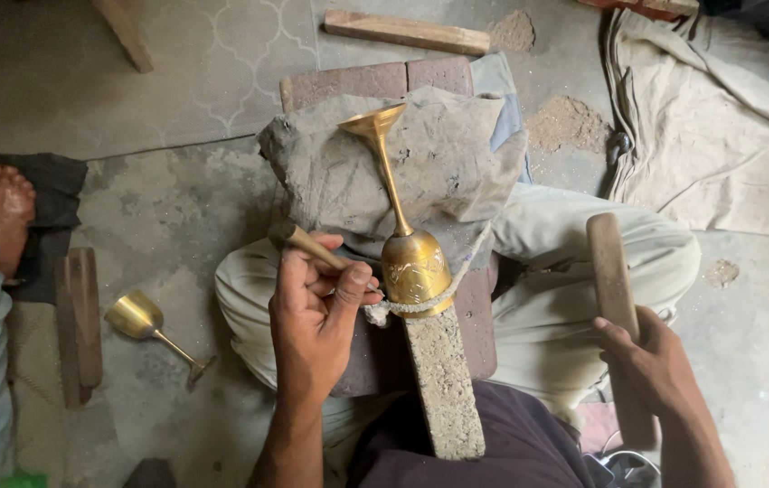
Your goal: The person sits on the floor holding a small punch against a brass goblet resting on a concrete block and repeatedly strikes the punch with a wooden mallet to emboss decorative patterns into the metal, repositioning the punch around the goblet's surface.
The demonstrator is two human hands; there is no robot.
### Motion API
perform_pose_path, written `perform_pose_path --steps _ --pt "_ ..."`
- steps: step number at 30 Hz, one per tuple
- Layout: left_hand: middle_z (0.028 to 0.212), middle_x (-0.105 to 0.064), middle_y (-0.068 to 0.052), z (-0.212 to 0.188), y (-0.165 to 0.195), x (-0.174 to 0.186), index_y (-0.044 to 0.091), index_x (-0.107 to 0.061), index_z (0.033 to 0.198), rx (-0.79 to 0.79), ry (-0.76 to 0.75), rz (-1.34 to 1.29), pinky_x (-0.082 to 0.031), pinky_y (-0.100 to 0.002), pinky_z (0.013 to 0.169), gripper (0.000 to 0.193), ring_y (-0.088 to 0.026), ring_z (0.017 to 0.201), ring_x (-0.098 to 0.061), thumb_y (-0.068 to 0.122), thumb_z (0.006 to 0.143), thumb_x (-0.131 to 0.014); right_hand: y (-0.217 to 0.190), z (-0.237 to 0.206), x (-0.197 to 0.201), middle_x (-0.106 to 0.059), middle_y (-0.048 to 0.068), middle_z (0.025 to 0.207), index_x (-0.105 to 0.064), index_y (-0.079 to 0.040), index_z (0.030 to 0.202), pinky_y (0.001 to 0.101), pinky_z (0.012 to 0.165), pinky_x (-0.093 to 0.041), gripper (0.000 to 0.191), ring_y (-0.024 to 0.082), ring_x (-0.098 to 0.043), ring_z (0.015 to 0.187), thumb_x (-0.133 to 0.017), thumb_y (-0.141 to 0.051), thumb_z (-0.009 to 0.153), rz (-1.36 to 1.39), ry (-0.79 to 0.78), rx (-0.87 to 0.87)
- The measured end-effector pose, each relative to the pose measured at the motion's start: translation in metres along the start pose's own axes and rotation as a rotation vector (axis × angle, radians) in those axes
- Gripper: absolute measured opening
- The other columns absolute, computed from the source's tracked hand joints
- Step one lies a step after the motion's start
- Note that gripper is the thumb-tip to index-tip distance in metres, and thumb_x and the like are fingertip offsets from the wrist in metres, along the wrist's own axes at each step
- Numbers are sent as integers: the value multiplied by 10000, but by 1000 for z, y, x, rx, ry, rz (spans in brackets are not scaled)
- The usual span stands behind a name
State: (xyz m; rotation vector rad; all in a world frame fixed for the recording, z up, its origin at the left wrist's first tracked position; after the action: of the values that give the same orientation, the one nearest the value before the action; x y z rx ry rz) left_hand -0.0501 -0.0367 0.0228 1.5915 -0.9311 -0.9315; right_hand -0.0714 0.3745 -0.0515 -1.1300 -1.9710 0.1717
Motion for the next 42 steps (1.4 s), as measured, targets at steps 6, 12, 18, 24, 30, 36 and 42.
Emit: perform_pose_path --steps 6,12,18,24,30,36,42 --pt "951 -642 -81 -5 0 -6 -29 -498 1297 -11 22 -18 -660 -286 717 359 -118 831 -690 96 1004 -665 -14 12 -8 -738 181 948 -650 34 1313 410 708 -560 572 259 -704 816 -700 -374 914 -58 -4 58" --pt "963 -673 -89 -6 5 -14 -28 -486 1299 -75 36 -41 -666 -278 742 361 -121 845 -703 106 1017 -665 -18 14 -2 -734 211 909 -636 25 1313 427 693 -562 559 285 -698 792 -703 -360 913 -61 -69 -11" --pt "930 -744 -68 -6 9 -36 -19 -509 1220 -220 -26 209 -582 -219 614 331 -96 795 -741 126 1001 -711 -85 -7 25 -663 193 1154 -333 43 1509 422 863 -603 978 266 -717 1014 -813 -286 723 143 -39 591" --pt "916 -701 -59 -12 10 -41 -5 -544 1153 -441 70 374 -547 -235 629 256 -86 744 -680 137 1026 -715 -177 -30 30 -675 253 1218 -467 39 1461 493 924 -571 830 344 -688 1091 -872 -250 797 -308 64 602" --pt "916 -688 -61 -19 1 -41 2 -514 1065 -513 183 432 -493 -246 599 277 -92 727 -617 157 1008 -736 -273 -61 9 -711 182 1031 -535 -29 1436 454 794 -605 714 323 -727 877 -836 -328 862 -938 48 833" --pt "924 -730 -61 -20 -8 -39 -6 -492 1103 -410 177 292 -540 -243 582 279 -93 775 -729 166 1025 -697 -362 -154 -7 -690 160 995 -591 3 1383 435 723 -548 702 310 -658 869 -696 -105 697 -700 68 1608" --pt "874 -722 -69 -14 8 -35 -4 -584 1077 -495 108 576 -533 -282 581 273 -111 705 -685 197 989 -748 -349 -150 -2 -729 86 1039 -661 -149 1285 440 833 -553 326 279 -704 927 -749 -182 972 -1061 578 1845"
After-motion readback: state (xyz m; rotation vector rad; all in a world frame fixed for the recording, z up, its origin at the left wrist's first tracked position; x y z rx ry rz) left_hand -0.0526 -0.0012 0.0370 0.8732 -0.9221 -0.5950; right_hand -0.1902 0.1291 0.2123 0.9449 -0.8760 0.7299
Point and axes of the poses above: each hand's wrist, its own z-axis towards the middle knuckle, its own x-axis out of the back of the hand, y = z × x, the point moved 5 cm from there along z, towards the middle knuckle
